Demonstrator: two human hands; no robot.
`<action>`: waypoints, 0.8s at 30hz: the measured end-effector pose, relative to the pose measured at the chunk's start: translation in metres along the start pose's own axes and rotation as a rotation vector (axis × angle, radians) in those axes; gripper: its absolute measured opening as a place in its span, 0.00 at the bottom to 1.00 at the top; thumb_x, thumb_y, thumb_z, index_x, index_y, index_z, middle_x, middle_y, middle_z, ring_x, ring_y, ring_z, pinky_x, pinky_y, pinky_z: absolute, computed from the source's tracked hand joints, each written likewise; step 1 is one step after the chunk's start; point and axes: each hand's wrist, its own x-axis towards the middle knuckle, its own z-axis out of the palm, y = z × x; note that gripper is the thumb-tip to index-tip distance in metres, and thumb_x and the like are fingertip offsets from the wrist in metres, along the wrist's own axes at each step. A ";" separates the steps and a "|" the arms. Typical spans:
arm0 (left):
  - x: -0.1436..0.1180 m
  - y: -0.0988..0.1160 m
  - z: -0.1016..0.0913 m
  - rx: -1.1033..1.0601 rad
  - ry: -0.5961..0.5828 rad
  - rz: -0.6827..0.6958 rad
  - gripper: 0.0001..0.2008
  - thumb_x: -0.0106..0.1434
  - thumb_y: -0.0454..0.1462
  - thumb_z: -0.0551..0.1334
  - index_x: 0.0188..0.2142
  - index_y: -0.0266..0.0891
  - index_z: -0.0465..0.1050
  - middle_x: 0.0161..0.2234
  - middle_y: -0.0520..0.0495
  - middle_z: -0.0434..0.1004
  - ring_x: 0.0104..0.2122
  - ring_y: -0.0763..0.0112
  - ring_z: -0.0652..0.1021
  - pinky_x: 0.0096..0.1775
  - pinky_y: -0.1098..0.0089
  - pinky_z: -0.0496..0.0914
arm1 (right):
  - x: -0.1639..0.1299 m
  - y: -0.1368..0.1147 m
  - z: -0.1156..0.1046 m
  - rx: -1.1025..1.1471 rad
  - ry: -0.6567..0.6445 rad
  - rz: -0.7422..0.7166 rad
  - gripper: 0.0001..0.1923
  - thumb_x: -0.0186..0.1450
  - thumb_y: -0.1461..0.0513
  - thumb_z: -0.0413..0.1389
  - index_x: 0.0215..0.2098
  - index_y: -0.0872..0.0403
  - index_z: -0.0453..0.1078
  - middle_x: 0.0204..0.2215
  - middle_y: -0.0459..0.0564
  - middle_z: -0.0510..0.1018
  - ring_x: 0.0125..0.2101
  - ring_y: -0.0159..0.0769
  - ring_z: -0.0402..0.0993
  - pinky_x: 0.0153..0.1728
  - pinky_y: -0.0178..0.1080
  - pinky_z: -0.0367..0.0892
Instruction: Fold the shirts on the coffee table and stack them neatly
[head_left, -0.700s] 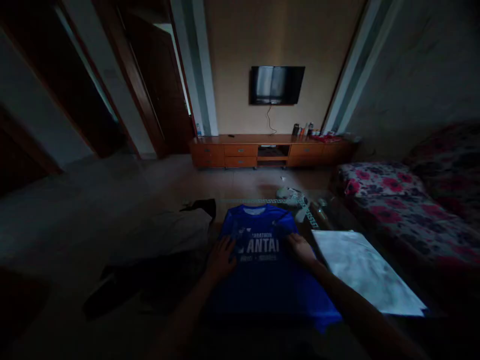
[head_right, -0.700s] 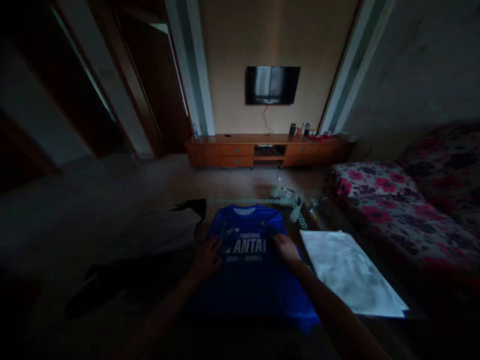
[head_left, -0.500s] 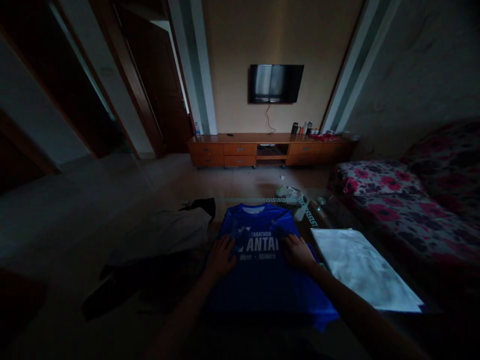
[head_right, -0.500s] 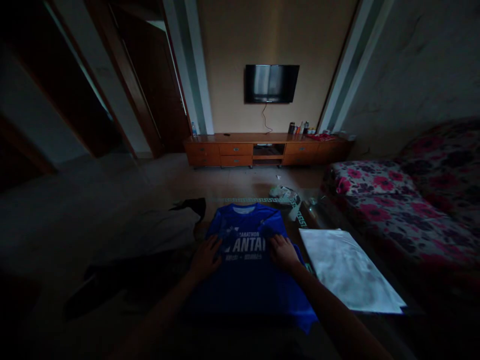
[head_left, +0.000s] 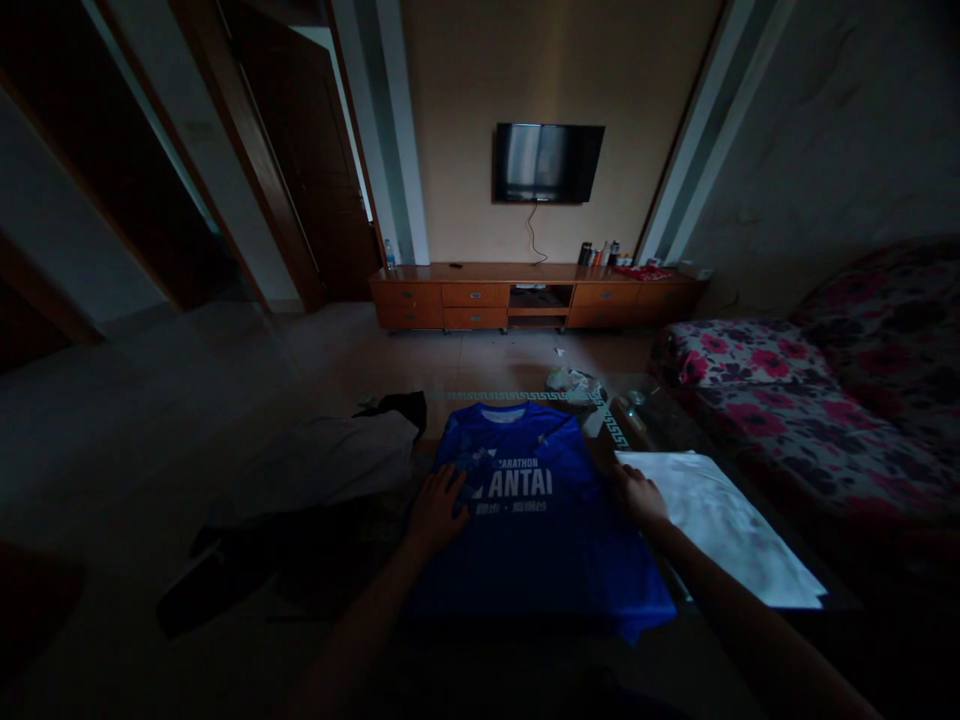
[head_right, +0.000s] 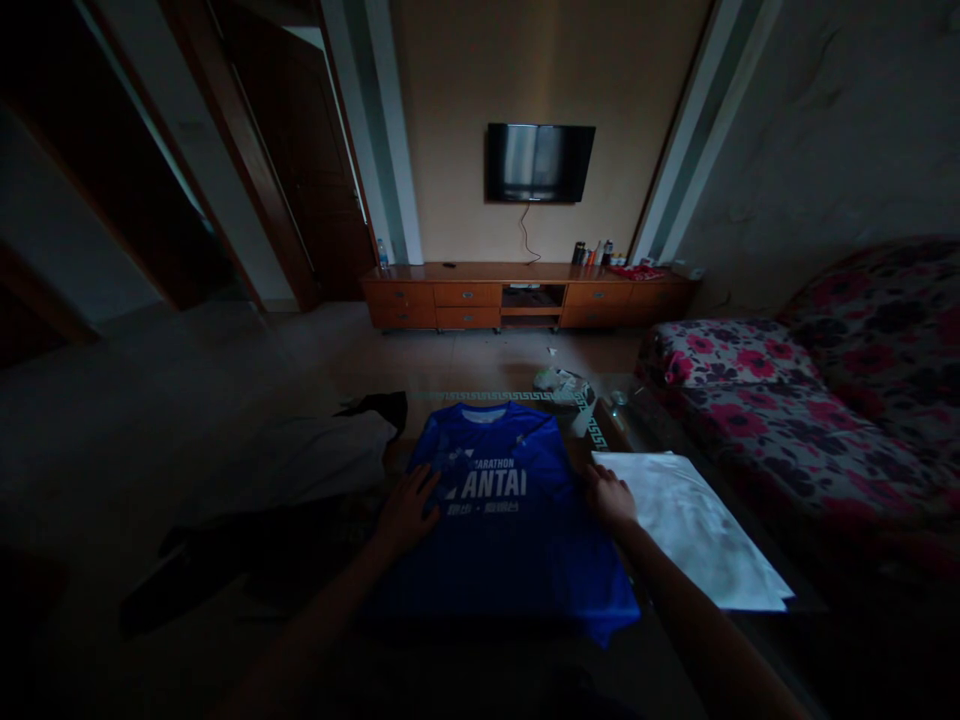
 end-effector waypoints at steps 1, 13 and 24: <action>0.000 0.000 0.000 0.002 0.001 -0.001 0.32 0.66 0.42 0.59 0.69 0.43 0.61 0.70 0.40 0.58 0.69 0.51 0.60 0.68 0.48 0.54 | 0.000 -0.002 -0.002 -0.002 0.010 0.024 0.20 0.69 0.63 0.47 0.56 0.54 0.70 0.54 0.60 0.74 0.53 0.48 0.70 0.49 0.46 0.66; -0.003 -0.004 0.003 0.058 -0.003 -0.049 0.33 0.68 0.45 0.56 0.71 0.45 0.57 0.72 0.41 0.54 0.70 0.52 0.57 0.67 0.49 0.52 | 0.021 -0.077 0.020 0.082 -0.019 -0.291 0.31 0.75 0.52 0.40 0.73 0.48 0.52 0.74 0.52 0.49 0.72 0.53 0.43 0.65 0.57 0.51; 0.086 -0.013 -0.004 0.087 -0.030 -0.166 0.23 0.74 0.44 0.46 0.57 0.38 0.72 0.60 0.36 0.71 0.61 0.54 0.71 0.60 0.55 0.63 | 0.069 -0.085 -0.006 0.185 0.010 -0.161 0.29 0.76 0.52 0.35 0.68 0.49 0.63 0.69 0.54 0.62 0.65 0.47 0.60 0.62 0.52 0.58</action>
